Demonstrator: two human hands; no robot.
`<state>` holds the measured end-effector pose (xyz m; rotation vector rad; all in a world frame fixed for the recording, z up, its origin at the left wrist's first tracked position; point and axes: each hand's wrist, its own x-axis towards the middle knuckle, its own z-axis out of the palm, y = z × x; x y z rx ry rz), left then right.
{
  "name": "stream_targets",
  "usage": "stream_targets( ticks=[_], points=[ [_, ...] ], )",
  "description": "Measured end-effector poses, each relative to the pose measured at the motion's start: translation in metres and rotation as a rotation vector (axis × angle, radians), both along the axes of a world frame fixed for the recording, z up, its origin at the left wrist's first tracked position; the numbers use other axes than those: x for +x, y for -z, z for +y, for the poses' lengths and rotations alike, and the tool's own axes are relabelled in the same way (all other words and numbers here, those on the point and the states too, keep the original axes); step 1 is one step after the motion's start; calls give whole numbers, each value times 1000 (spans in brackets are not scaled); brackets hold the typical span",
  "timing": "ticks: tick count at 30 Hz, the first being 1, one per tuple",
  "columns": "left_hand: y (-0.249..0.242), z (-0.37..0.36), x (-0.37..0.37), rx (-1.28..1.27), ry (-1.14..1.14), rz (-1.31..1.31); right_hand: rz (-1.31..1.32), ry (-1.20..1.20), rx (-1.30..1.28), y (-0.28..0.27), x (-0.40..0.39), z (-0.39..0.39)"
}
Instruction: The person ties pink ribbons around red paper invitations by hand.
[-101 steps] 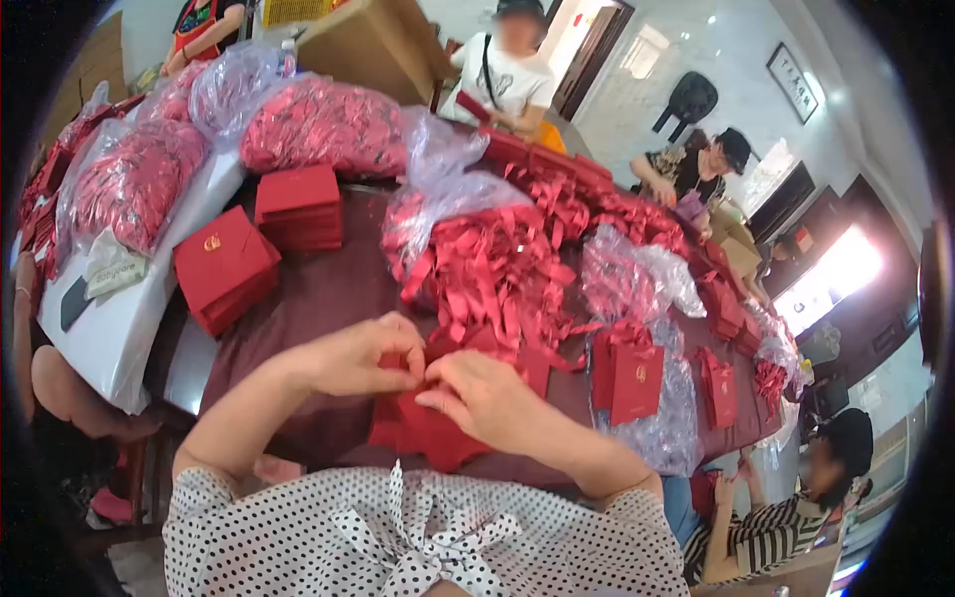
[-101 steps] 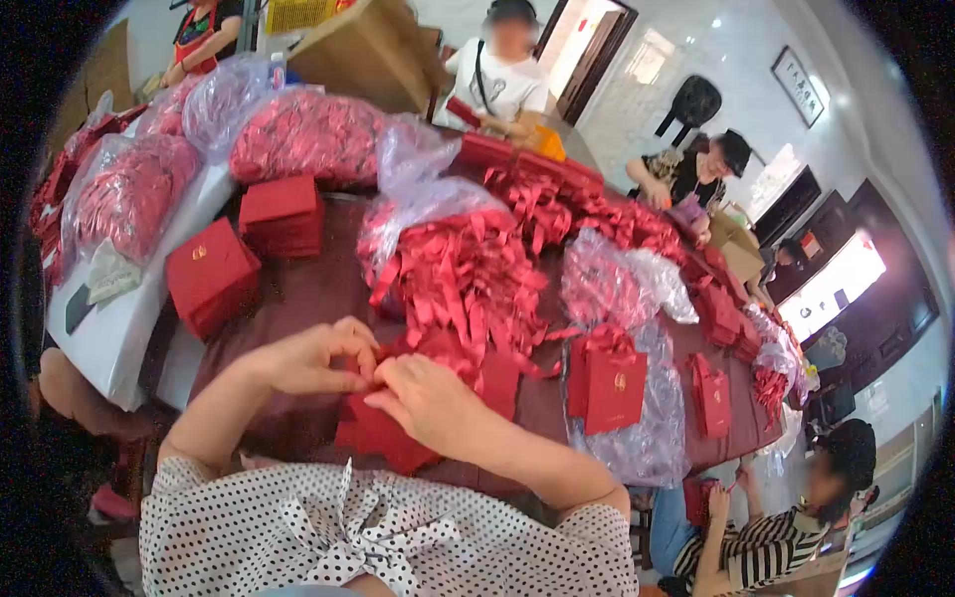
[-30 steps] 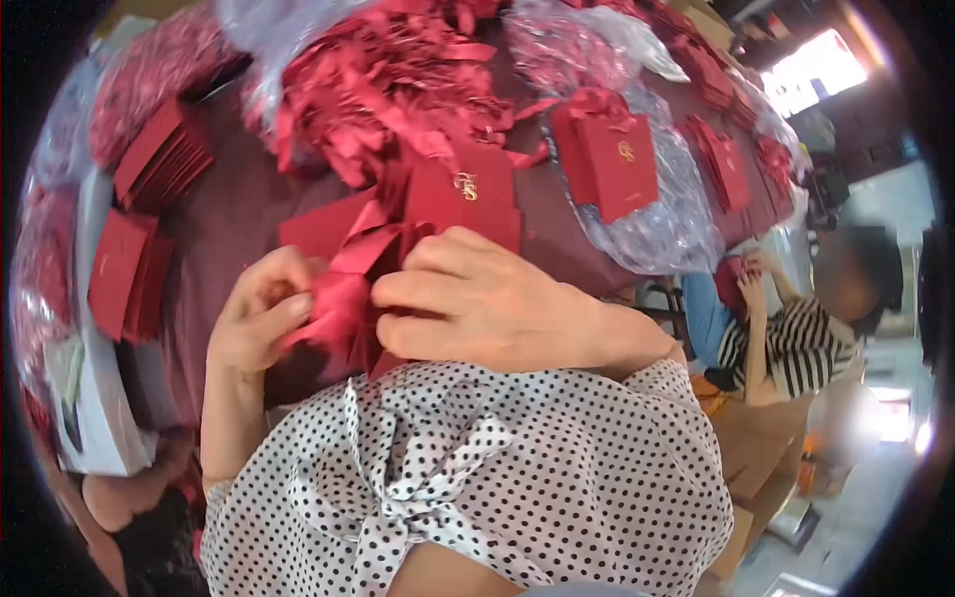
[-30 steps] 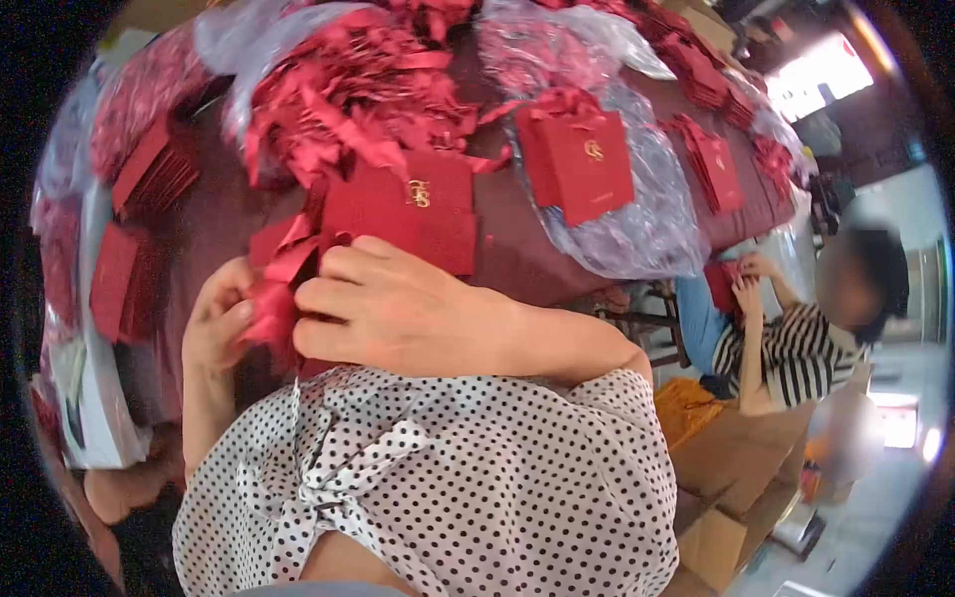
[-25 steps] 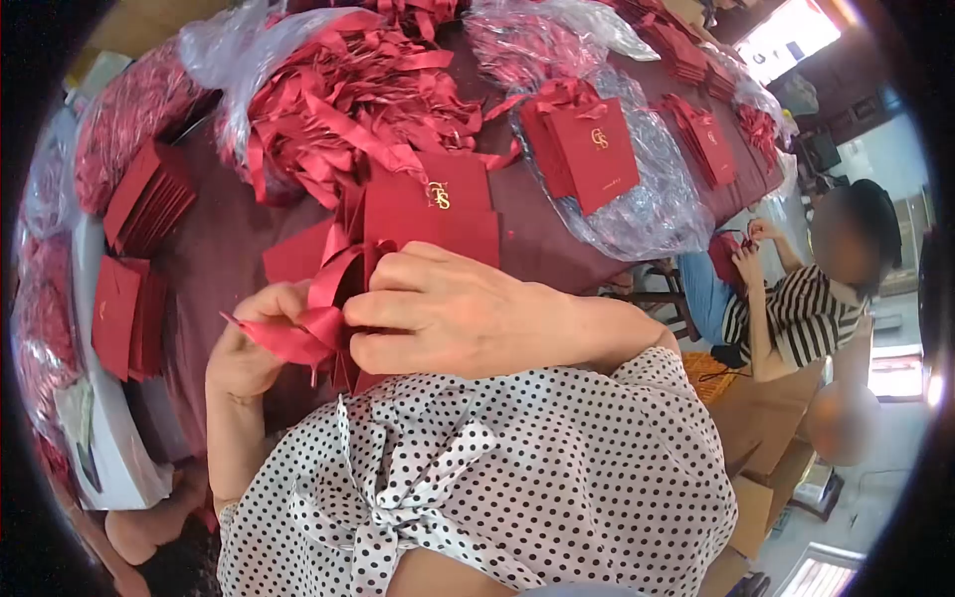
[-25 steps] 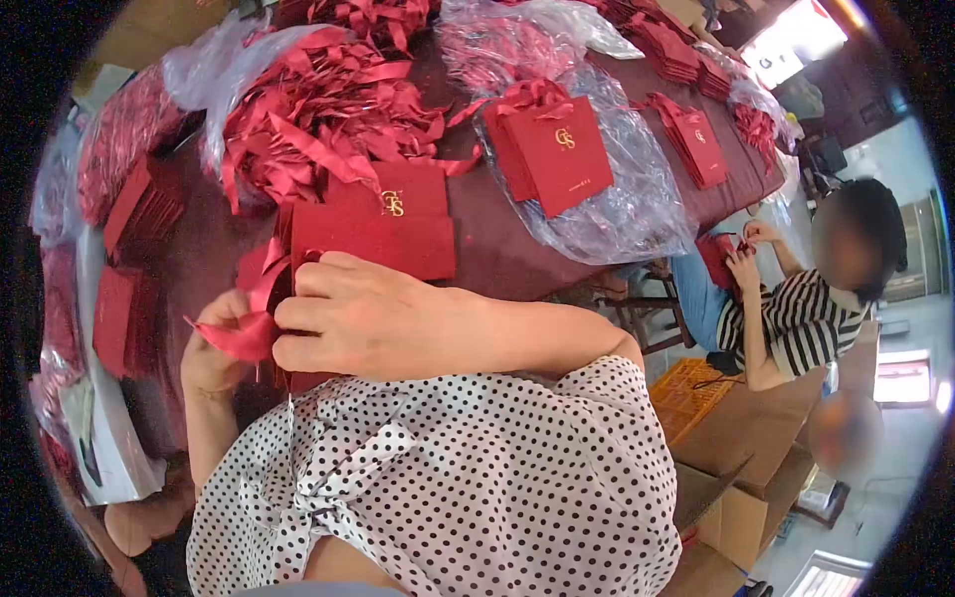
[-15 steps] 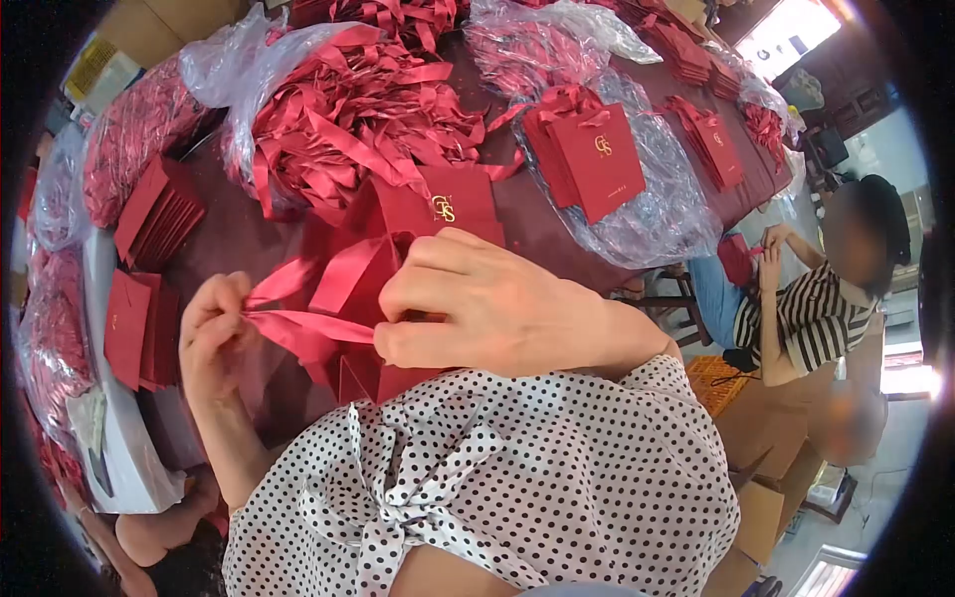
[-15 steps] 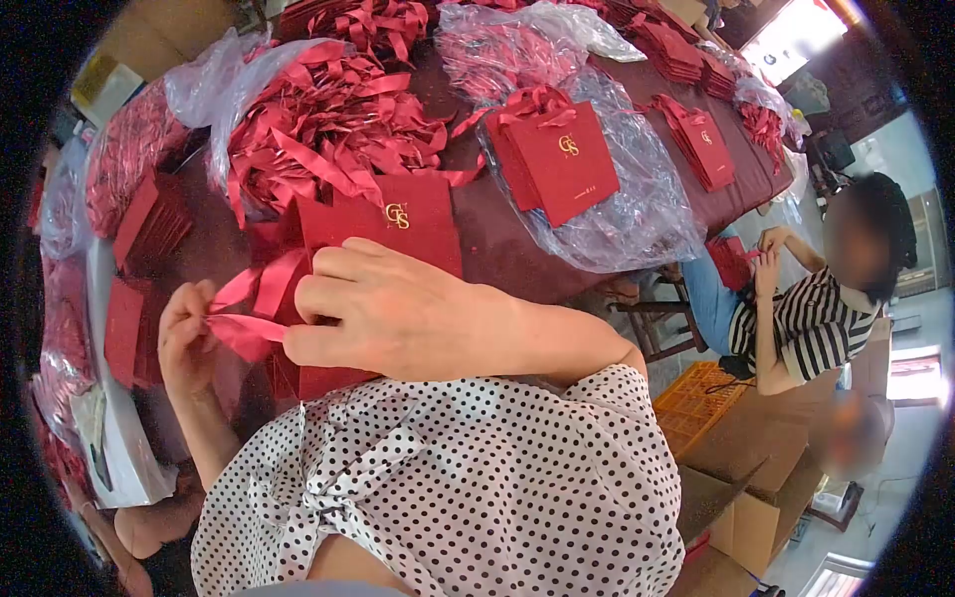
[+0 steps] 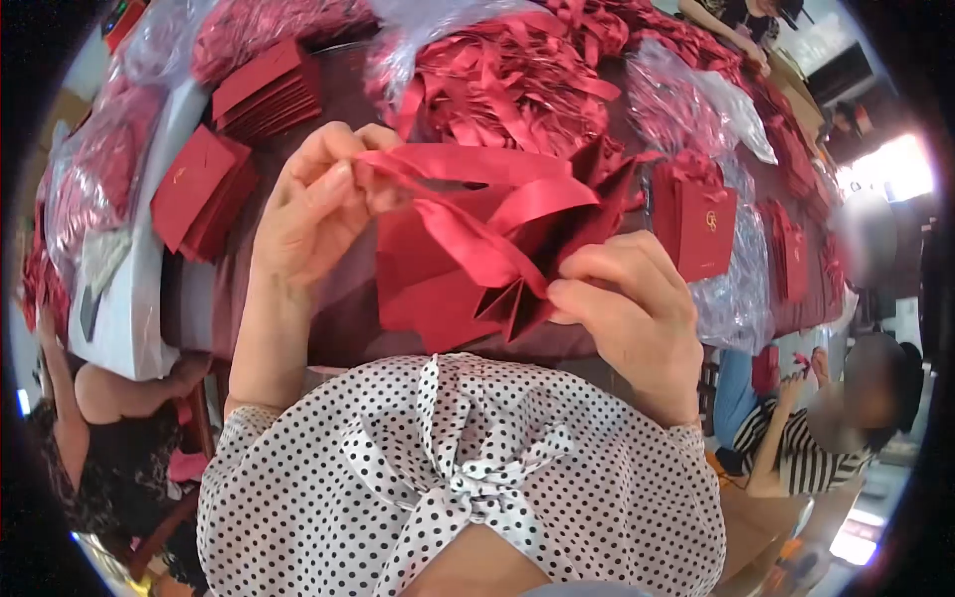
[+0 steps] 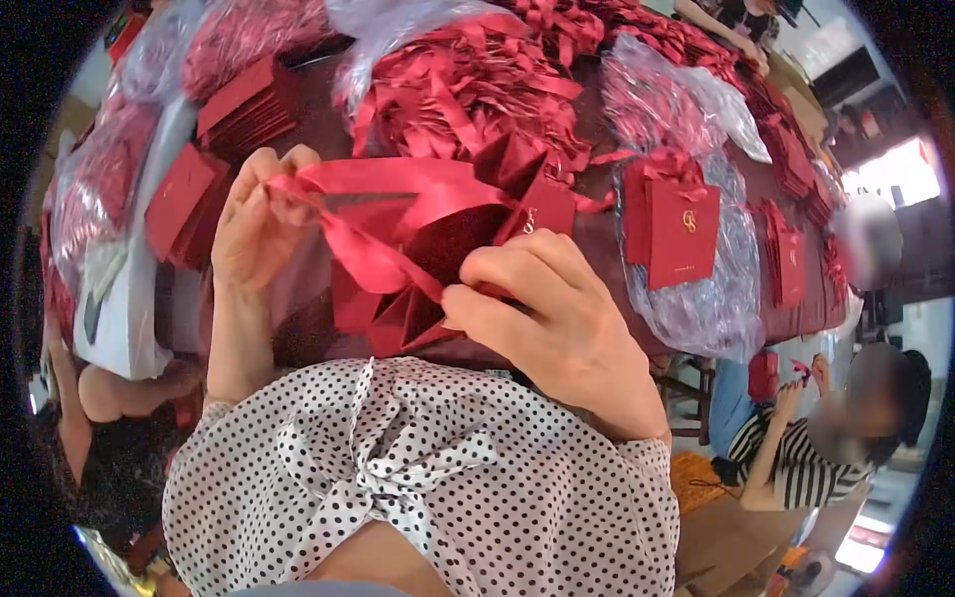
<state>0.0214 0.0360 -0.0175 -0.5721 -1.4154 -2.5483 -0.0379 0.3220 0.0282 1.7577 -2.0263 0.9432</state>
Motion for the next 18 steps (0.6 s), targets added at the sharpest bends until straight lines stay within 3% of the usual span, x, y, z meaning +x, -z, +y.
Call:
stream_targets(
  ticks=[3,5,8,9,11,12,16,18],
  points=[
    [-5,1,5,-2,89,35,-23,39,-4,3,3,2],
    [-6,-3,6,-345,-88,214,21,98,-6,4,4,3],
    [-9,5,14,-969,-662,74,48,87,21,5,4,3],
    [-11,7,16,-967,-704,89,57,89,30,6,4,2],
    [-22,17,32,-609,-355,-125,51,80,31,7,5,-1],
    [-29,21,36,-599,-243,-240,41,86,25,8,6,-2],
    [-9,35,15,-672,-126,-13,44,69,25,7,10,-5],
    [-3,39,5,-465,172,-139,32,42,78,1,12,-7]
  ],
)
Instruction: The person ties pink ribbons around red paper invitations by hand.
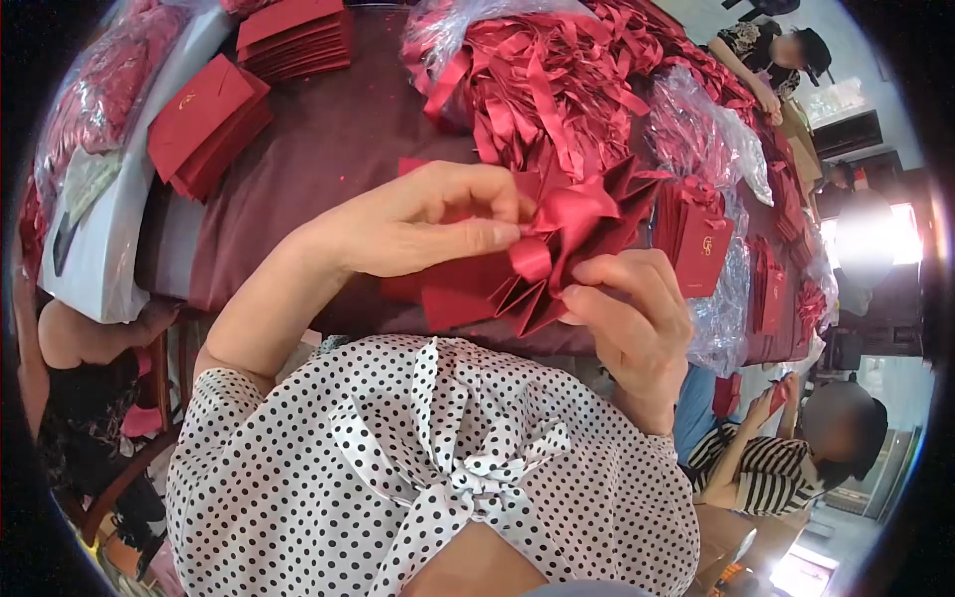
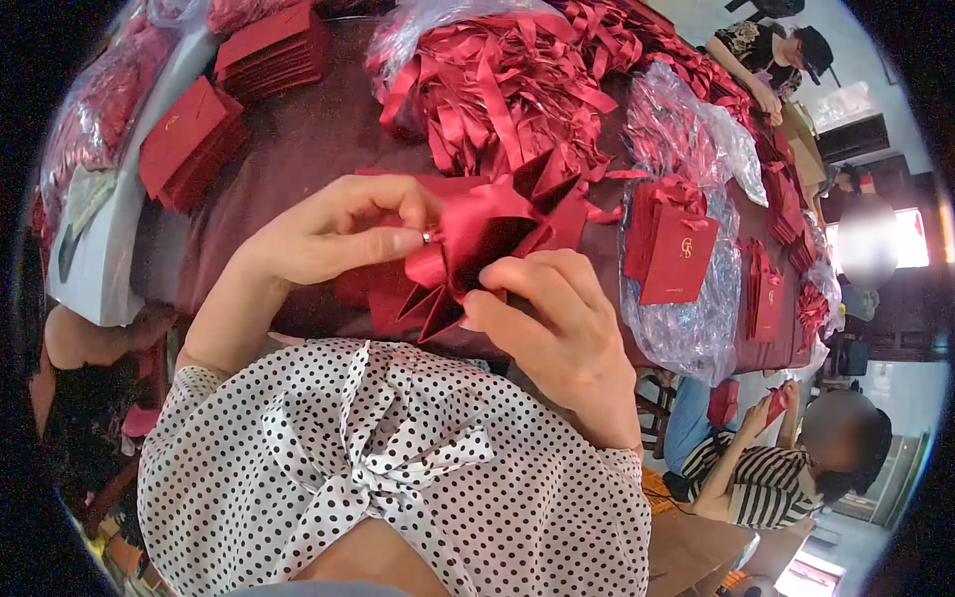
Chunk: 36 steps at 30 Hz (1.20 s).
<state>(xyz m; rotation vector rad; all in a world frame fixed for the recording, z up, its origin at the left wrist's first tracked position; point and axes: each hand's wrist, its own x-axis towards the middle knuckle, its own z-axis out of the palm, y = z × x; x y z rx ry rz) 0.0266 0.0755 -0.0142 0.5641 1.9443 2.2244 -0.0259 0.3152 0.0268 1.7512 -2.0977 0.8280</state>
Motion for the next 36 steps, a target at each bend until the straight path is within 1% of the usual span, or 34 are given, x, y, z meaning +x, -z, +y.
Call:
stream_targets(
  ticks=[1,2,4,5,6,8,9,11,13,14,15,16,17,18,19,20,21,22,23,24,25,26,28,29,31,32,34,35,36],
  points=[
    [-6,-2,-1,-38,61,-88,8,-4,20,0,0,0],
    [-8,-3,-2,-40,73,-80,15,8,18,0,0,0],
    [-9,-5,-3,1,-141,-58,-8,13,13,-1,2,1],
    [-12,-8,-2,208,-296,-177,-10,7,35,-2,2,3],
    [-7,-18,-6,327,-363,-120,-13,-31,45,-2,1,4],
    [-4,-43,-15,376,-216,-48,-12,-106,54,1,0,2],
    [-3,-42,-15,367,-185,-49,-14,-128,67,3,-2,-1],
    [1,-29,-11,392,-356,-73,-40,-123,74,-1,-3,-4],
    [15,-34,-12,382,-283,83,28,-59,-4,-4,-5,2],
    [5,-23,-8,358,-317,64,64,-28,-35,-12,-10,9],
    [5,-20,-9,327,-320,57,85,47,-87,-19,-16,19],
    [6,-23,-11,299,-336,51,133,197,-232,-21,-20,31],
    [16,-30,-13,284,-372,-14,257,396,-268,-28,-26,45],
    [25,-33,-15,286,-354,-19,383,542,-267,-37,-36,61],
    [33,-36,-17,259,-360,-47,385,618,-268,-44,-46,80],
    [37,-37,-17,233,-371,-74,271,749,-262,-46,-56,94],
    [34,-27,-17,216,-429,-109,154,874,-255,-45,-68,106],
    [34,-24,-18,219,-427,-113,167,865,-178,-40,-85,122],
    [35,-21,-18,151,-411,-99,180,853,-100,-30,-105,137],
    [37,-20,-18,84,-398,-83,132,851,-75,-15,-122,148],
    [38,-19,-19,90,-404,-86,83,848,-51,2,-138,160],
    [40,-18,-20,81,-405,-76,-74,860,-8,20,-152,172],
    [37,-15,-13,66,-419,-76,-97,838,-41,38,-151,178],
    [39,-15,-13,65,-438,-69,-26,856,-116,49,-151,182],
    [40,-14,-10,60,-468,-69,-144,968,-259,63,-132,182],
    [39,-11,-10,-29,-509,-10,60,1024,-96,72,-125,191],
    [36,-7,-11,-183,-551,82,-91,1095,24,92,-107,189],
    [33,-9,-6,-248,-554,106,-194,1192,127,94,-95,179],
    [34,-6,-9,-287,-558,177,-205,1178,133,98,-98,178]
  ],
)
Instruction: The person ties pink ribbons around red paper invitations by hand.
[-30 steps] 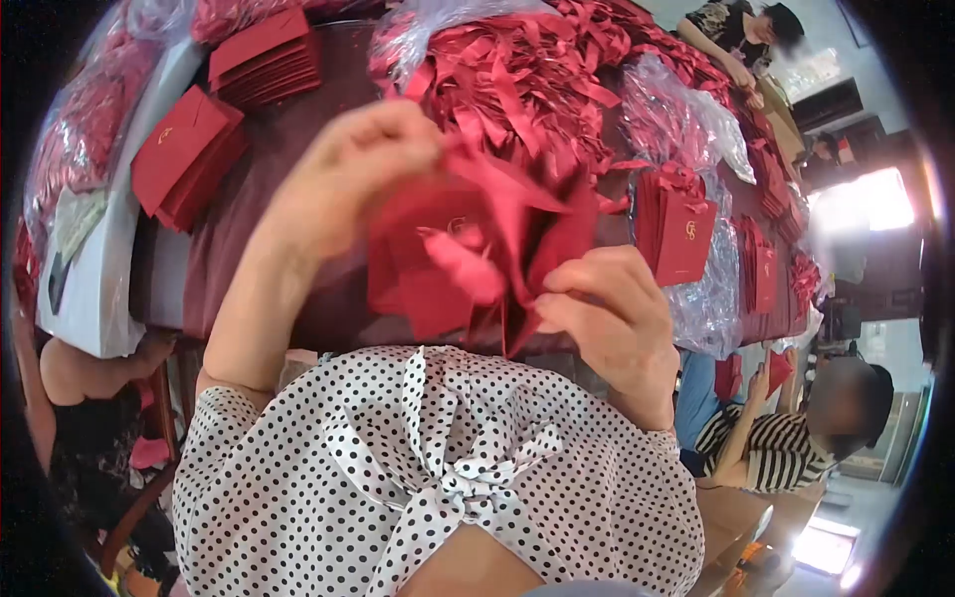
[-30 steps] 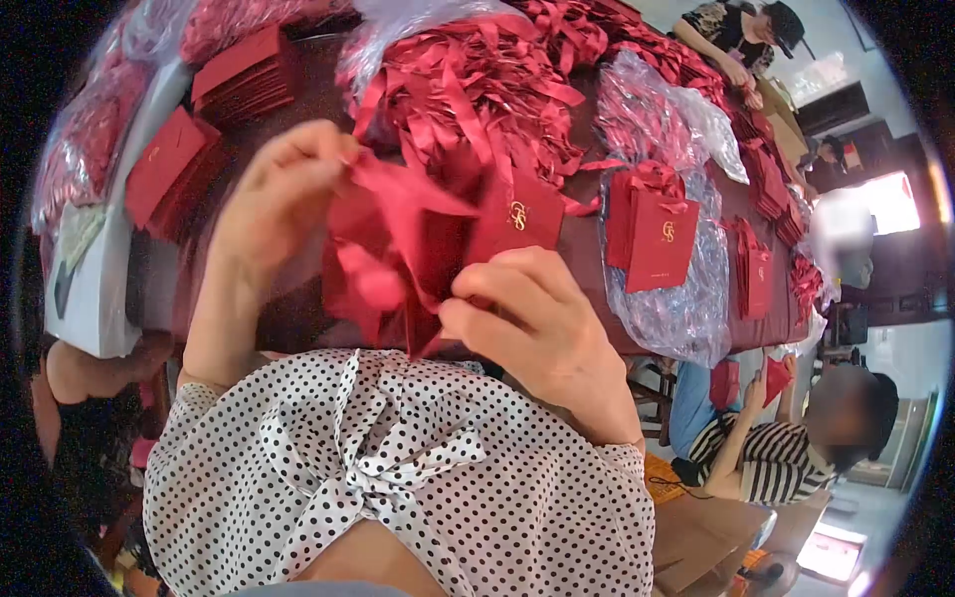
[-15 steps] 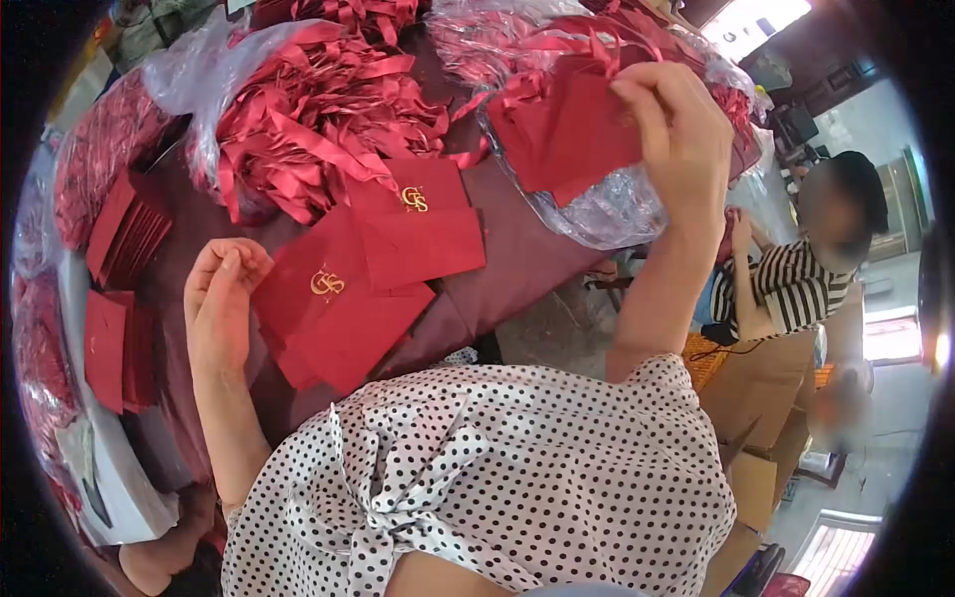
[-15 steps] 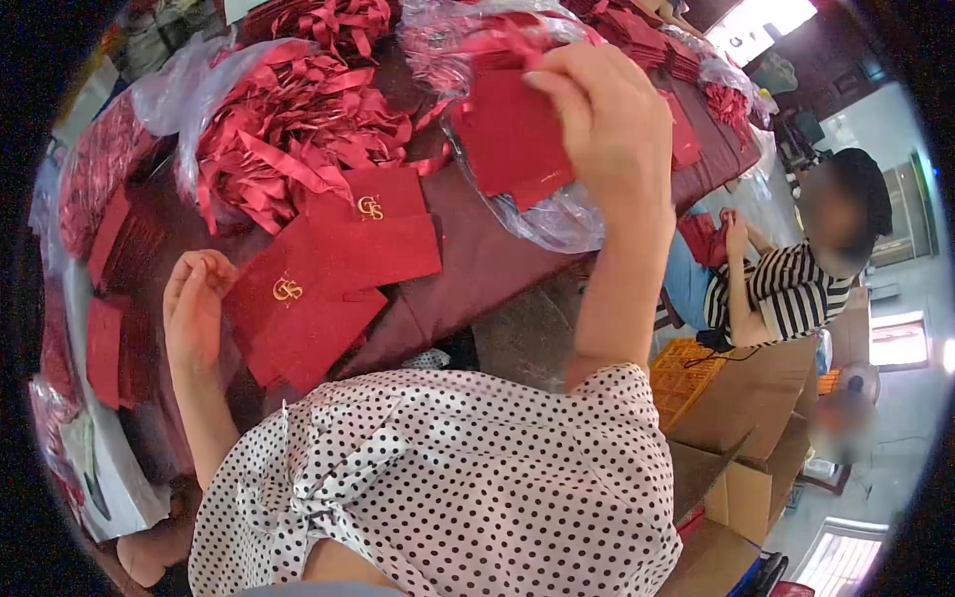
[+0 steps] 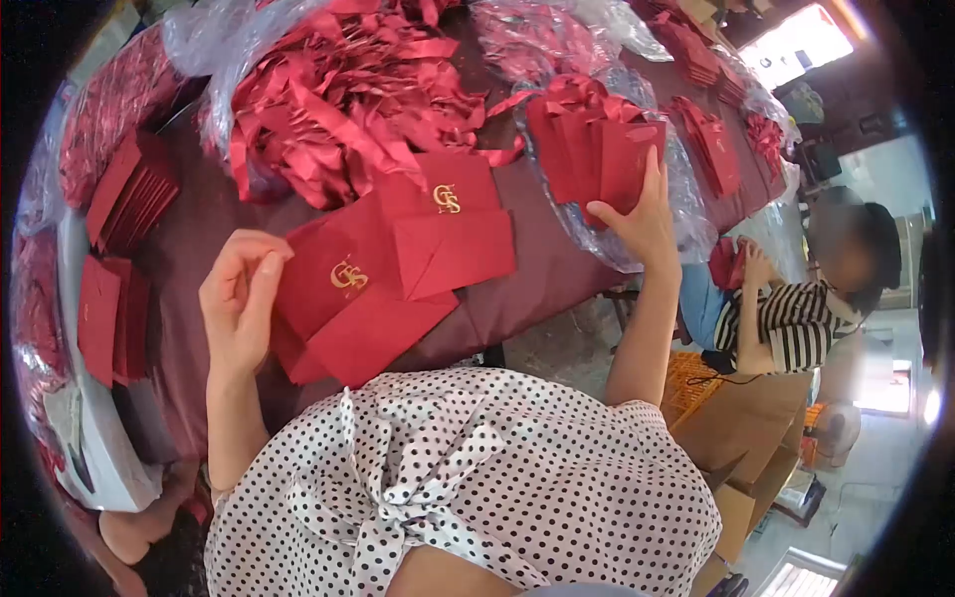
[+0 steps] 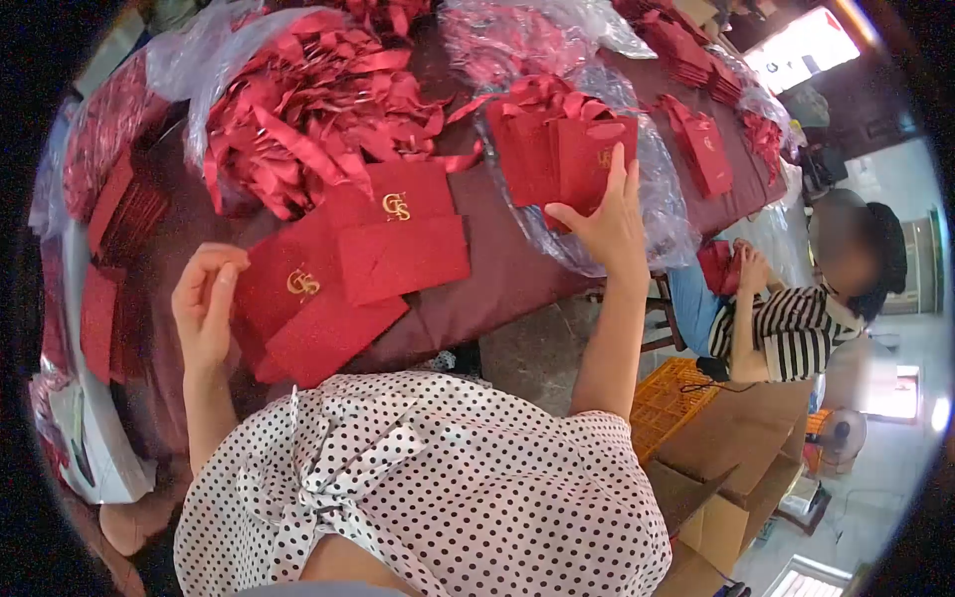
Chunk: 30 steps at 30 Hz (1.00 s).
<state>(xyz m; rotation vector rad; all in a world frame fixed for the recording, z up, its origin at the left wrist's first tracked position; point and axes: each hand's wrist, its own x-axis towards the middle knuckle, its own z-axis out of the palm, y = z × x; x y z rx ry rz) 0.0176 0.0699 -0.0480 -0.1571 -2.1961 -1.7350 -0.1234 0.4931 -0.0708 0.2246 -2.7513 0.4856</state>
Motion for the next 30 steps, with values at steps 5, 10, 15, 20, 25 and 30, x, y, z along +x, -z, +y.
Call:
stream_targets(
  ticks=[5,10,15,20,25,30],
  points=[
    [1,1,2,-290,25,112,105,-114,51,19,-24,-18],
    [1,3,1,-564,53,203,345,-149,78,-12,-16,-45],
    [-7,5,5,-686,370,252,-108,-769,-100,-7,30,-132],
    [-6,3,9,-782,463,108,-142,-876,-113,6,56,-145],
    [-5,-20,10,-404,264,-50,-124,-1002,-195,-3,92,-182],
    [-13,-20,5,-412,-222,-43,-208,-1149,-205,-5,104,-239]
  ],
)
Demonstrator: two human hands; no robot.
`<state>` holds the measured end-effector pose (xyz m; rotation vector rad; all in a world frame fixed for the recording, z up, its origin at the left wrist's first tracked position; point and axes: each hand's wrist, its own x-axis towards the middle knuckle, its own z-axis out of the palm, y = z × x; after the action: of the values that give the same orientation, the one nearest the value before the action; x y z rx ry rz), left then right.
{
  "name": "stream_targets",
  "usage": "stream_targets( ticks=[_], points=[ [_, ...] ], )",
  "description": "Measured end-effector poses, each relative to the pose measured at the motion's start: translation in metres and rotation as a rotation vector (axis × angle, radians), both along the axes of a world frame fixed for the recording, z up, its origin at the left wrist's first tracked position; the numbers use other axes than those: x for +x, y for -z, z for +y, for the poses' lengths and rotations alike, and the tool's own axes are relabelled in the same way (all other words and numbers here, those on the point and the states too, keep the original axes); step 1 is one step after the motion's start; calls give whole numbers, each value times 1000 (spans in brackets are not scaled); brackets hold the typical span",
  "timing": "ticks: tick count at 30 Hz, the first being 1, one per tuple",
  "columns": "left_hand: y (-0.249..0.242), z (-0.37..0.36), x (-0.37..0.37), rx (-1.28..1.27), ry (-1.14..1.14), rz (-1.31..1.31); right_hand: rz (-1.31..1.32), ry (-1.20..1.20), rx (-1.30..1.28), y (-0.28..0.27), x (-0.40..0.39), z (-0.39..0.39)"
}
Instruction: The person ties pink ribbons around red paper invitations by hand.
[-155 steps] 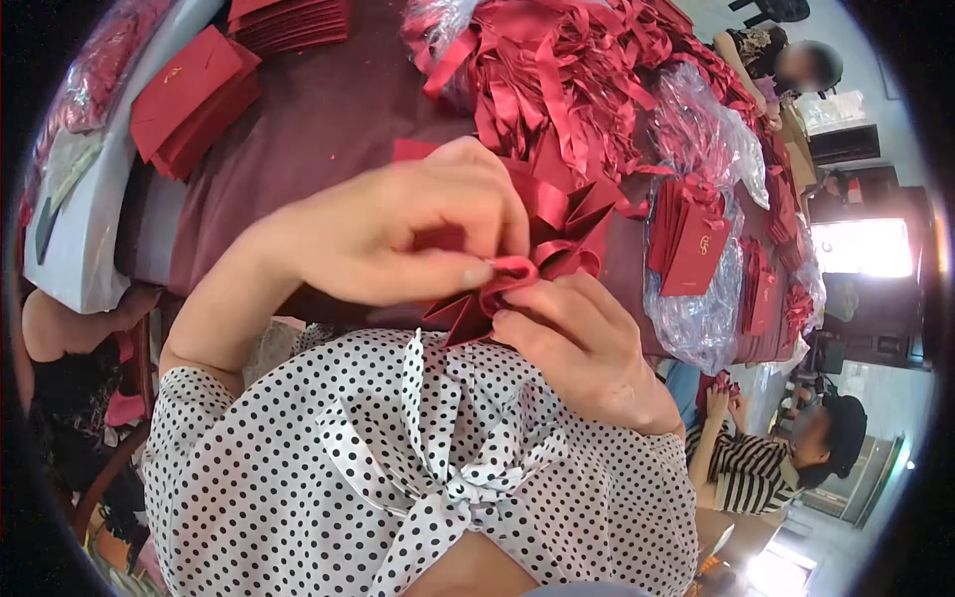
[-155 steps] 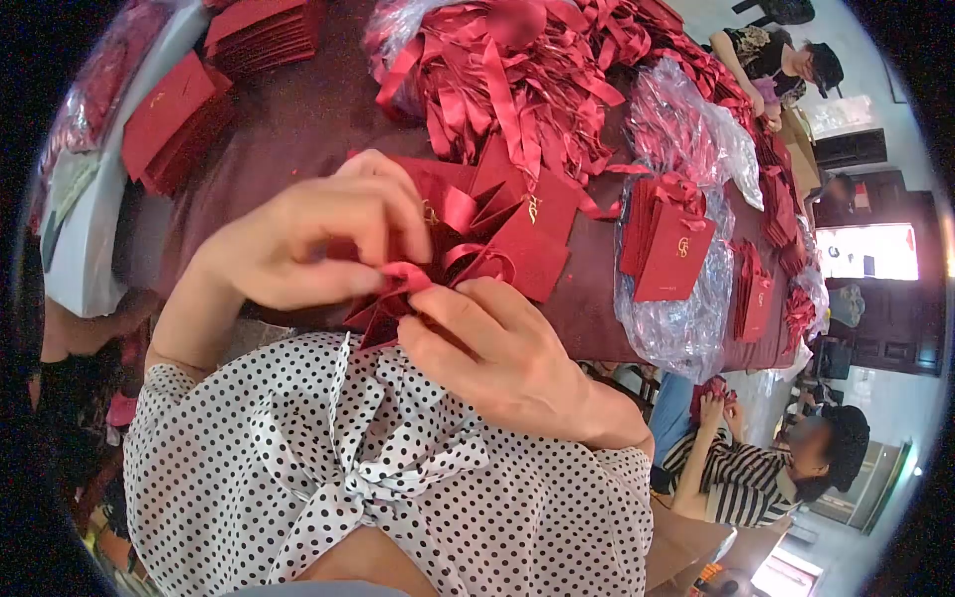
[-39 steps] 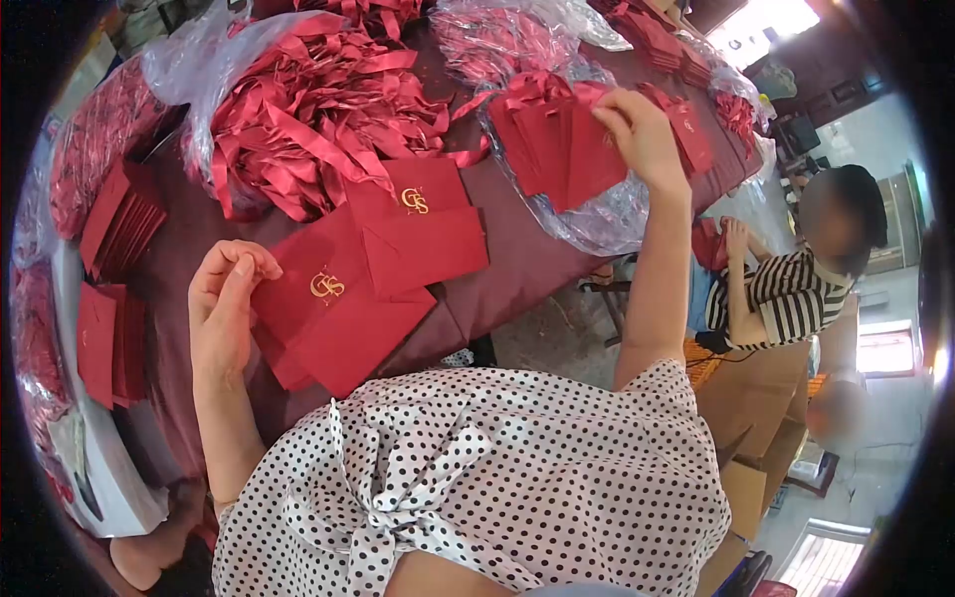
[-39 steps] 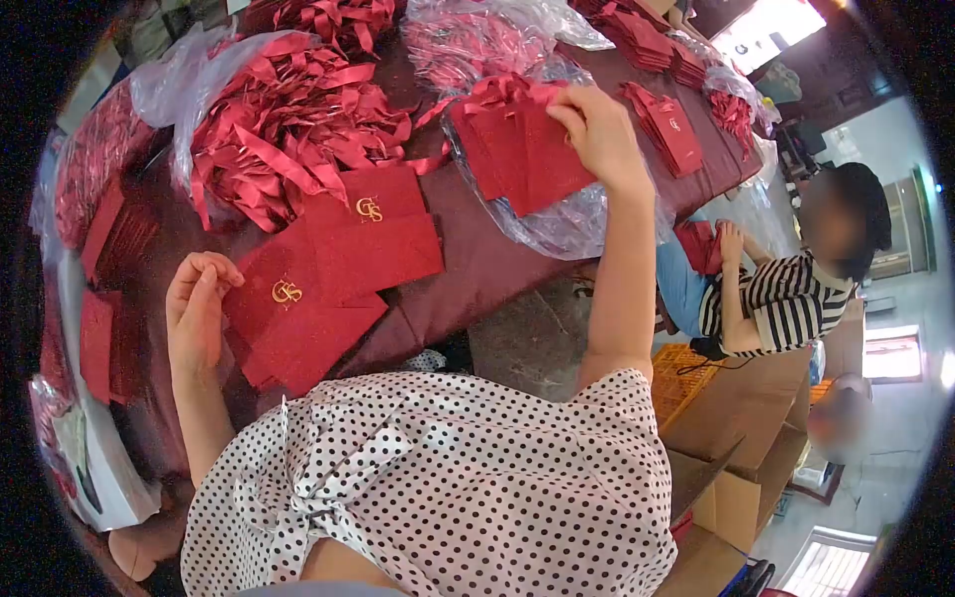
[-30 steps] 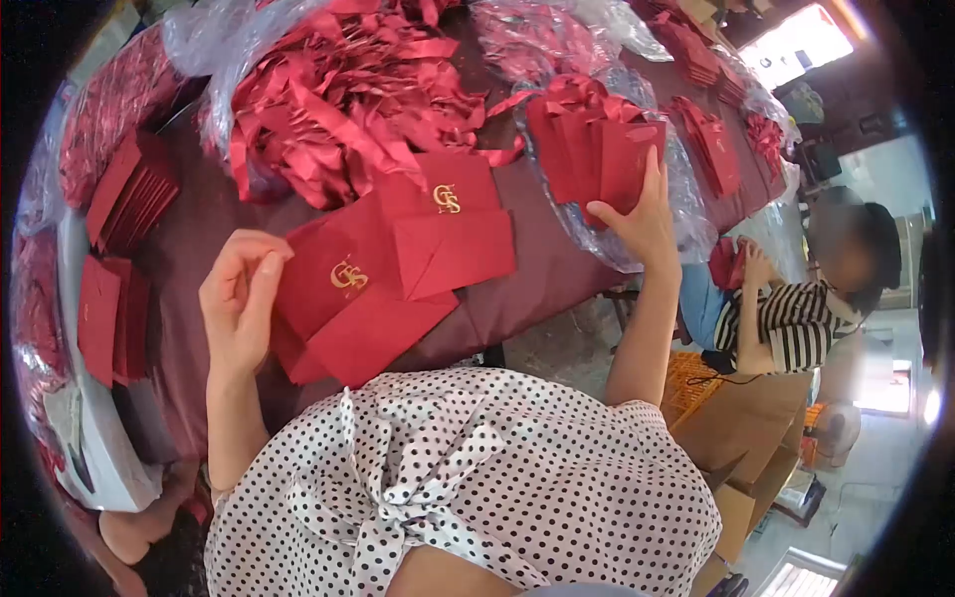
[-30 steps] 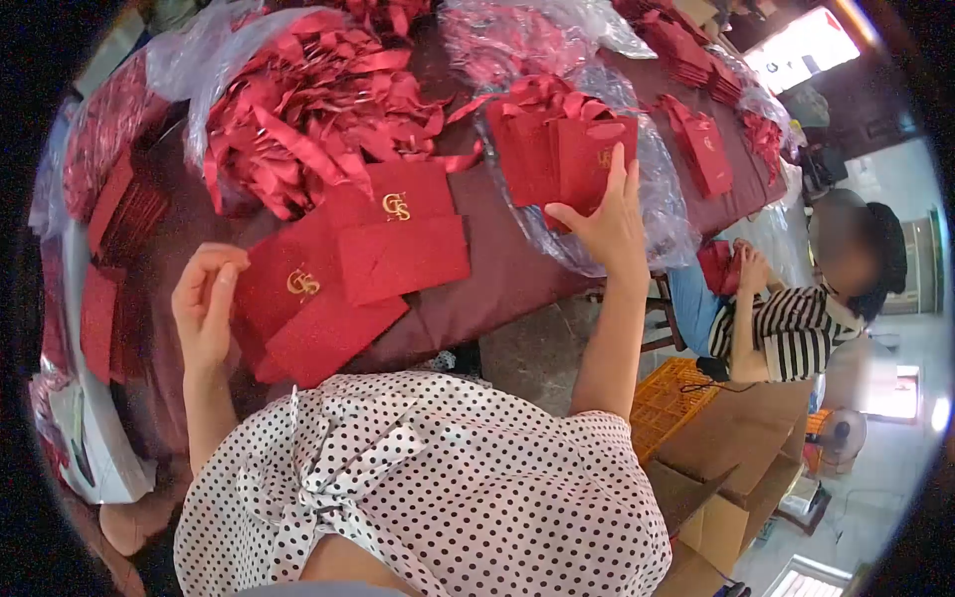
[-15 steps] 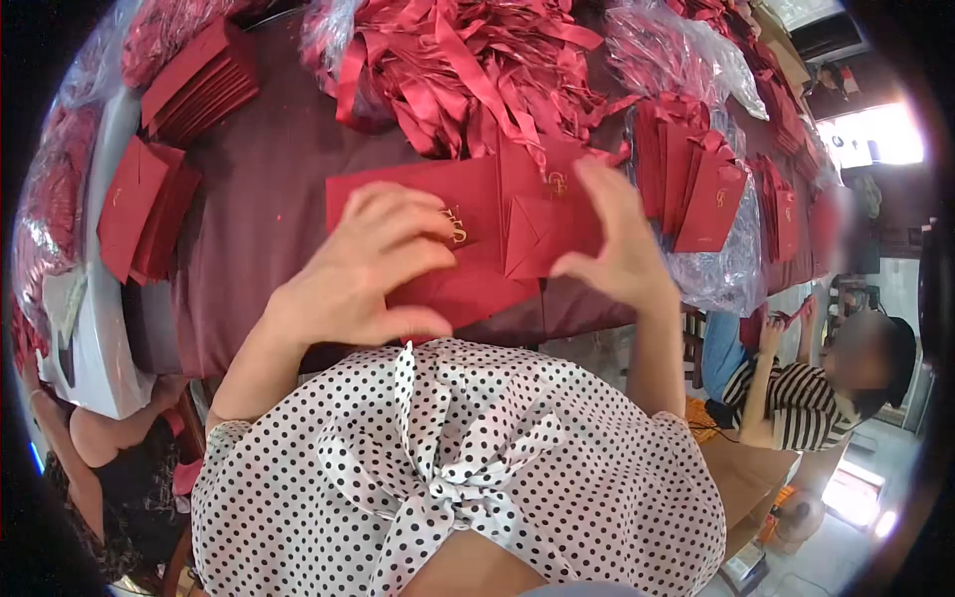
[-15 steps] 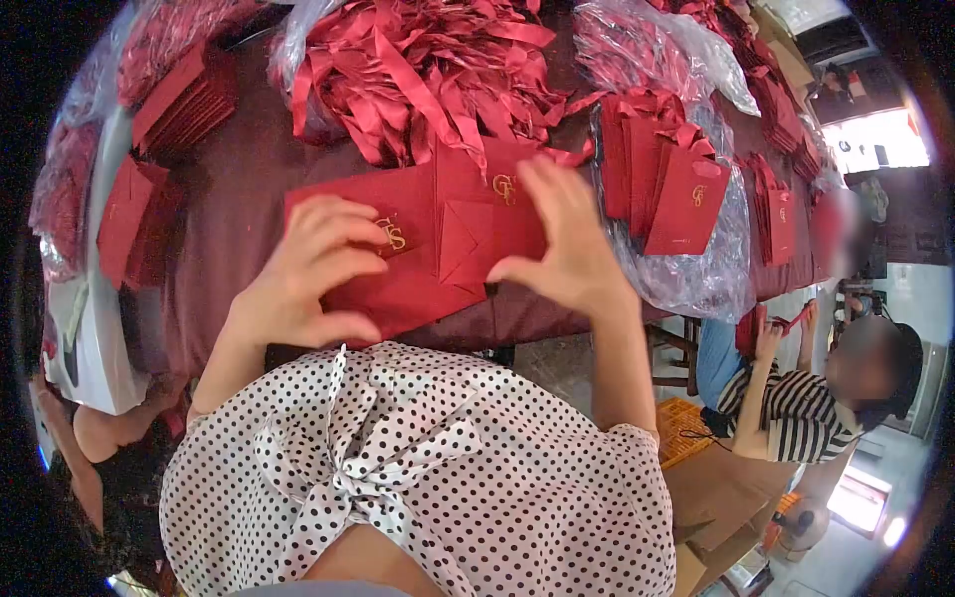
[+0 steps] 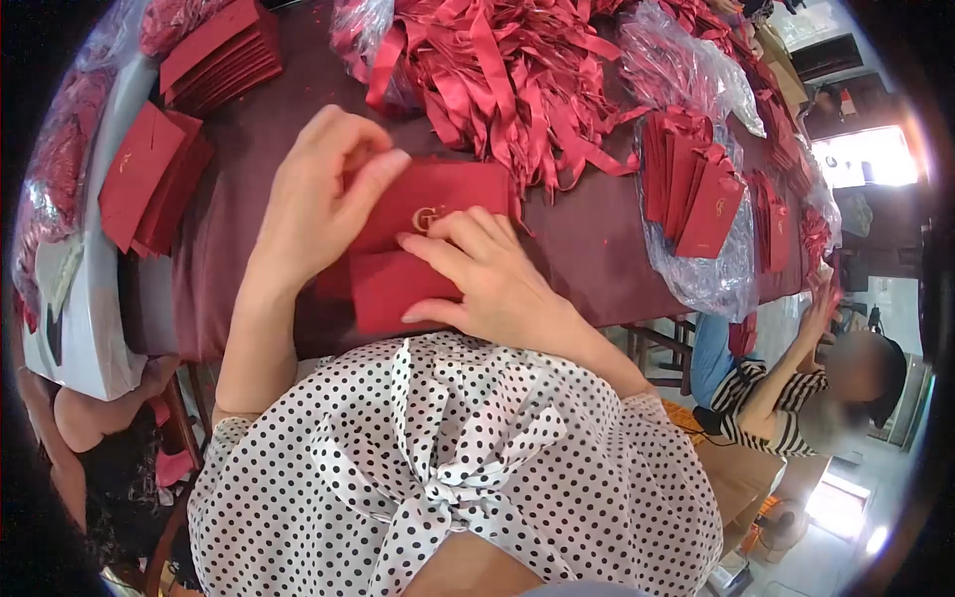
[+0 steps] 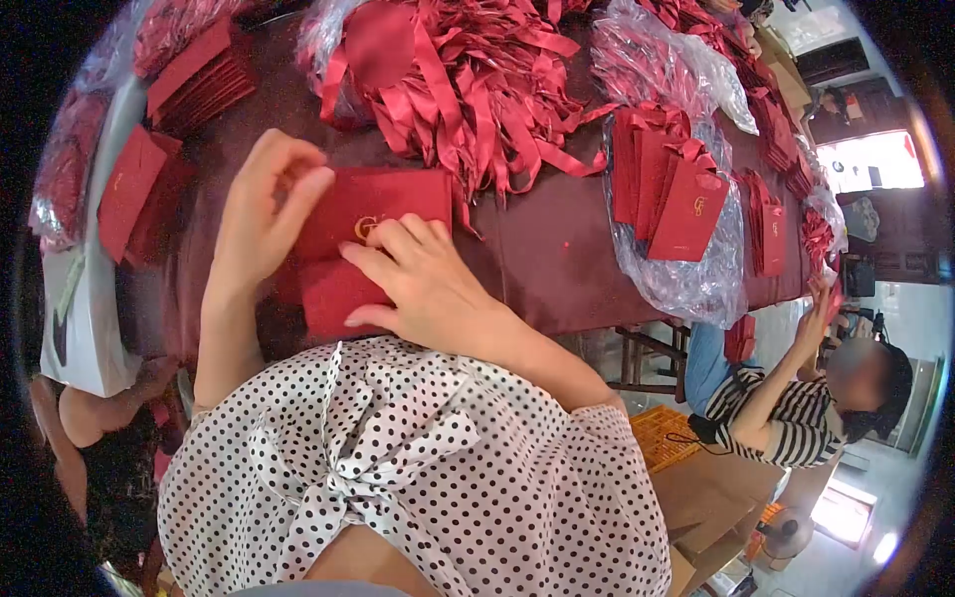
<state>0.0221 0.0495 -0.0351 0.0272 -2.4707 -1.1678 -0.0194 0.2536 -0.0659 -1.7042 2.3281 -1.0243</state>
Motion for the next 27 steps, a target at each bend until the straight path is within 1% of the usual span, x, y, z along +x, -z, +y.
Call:
stream_targets(
  ticks=[2,3,4,5,6,7,8,9,10,12,14,16,17,19,20,23,26,27],
  points=[
    [15,1,-7,-382,68,196,-66,0,-58,1,-1,-7],
    [24,5,-5,-467,68,126,-91,-19,-108,0,-6,-7],
    [32,7,-5,-509,100,114,-146,3,-174,-15,-13,-3],
    [38,8,-5,-550,127,99,-8,82,-214,-26,-26,4],
    [41,8,-6,-535,145,69,52,215,-199,-30,-42,14],
    [43,6,-6,-530,128,60,210,293,-180,-29,-62,24],
    [44,5,-7,-484,145,70,296,220,-114,-28,-85,36],
    [44,5,-8,-438,166,84,298,228,-17,-23,-97,42],
    [44,5,-8,-438,181,49,296,220,-16,-15,-106,45],
    [47,3,-9,-419,202,4,340,99,71,0,-120,48],
    [50,2,-12,-397,220,-36,345,118,45,10,-123,51],
    [50,-1,-14,-283,253,-68,300,188,-20,12,-125,51],
    [50,-1,-15,-284,242,-71,299,177,-23,11,-125,50],
    [50,-2,-16,-253,239,-70,339,254,-152,7,-123,52],
    [49,-2,-16,-257,233,-71,286,236,-201,1,-123,56],
    [45,-3,-18,-186,238,-100,-276,193,-620,-5,-111,57],
    [41,-5,-20,-109,223,-146,-345,257,-741,-24,-89,61],
    [40,-5,-20,-49,217,-167,-322,240,-691,-29,-83,60]
  ],
)
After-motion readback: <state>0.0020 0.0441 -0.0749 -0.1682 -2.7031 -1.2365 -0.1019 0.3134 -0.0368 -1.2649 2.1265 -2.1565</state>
